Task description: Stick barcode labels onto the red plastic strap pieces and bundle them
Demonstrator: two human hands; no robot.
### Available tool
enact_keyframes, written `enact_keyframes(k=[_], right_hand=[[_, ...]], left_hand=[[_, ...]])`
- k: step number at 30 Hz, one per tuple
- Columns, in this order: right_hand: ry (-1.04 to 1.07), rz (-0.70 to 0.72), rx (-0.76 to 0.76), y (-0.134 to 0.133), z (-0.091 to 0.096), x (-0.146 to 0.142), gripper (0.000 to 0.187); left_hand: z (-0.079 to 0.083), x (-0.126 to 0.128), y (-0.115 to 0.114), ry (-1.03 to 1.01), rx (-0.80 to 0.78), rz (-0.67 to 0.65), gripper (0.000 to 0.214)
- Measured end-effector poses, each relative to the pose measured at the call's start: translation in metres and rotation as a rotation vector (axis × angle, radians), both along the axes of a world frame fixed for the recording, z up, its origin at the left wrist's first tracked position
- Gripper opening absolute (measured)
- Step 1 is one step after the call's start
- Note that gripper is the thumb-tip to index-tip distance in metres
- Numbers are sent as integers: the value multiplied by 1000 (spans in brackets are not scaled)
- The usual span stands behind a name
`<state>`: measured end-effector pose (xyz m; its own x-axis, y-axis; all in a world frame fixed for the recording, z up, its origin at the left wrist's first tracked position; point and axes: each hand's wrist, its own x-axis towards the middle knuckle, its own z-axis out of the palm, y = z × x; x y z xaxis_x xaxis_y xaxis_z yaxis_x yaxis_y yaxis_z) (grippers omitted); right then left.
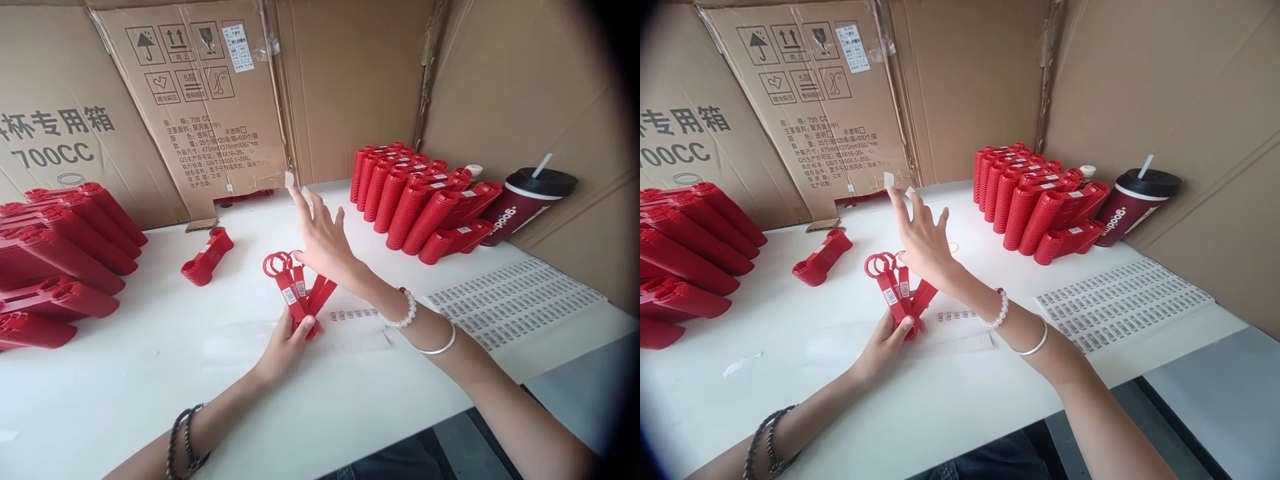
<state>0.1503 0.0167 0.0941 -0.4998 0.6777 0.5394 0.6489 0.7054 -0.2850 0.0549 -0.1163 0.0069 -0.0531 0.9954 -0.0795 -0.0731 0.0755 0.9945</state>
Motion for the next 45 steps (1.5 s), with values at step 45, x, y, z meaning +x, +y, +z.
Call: enact_keyframes(k=[45], right_hand=[[26, 325, -647, -15, -11, 6, 93]], left_hand=[[-2, -5, 10, -531, -101, 280, 35]])
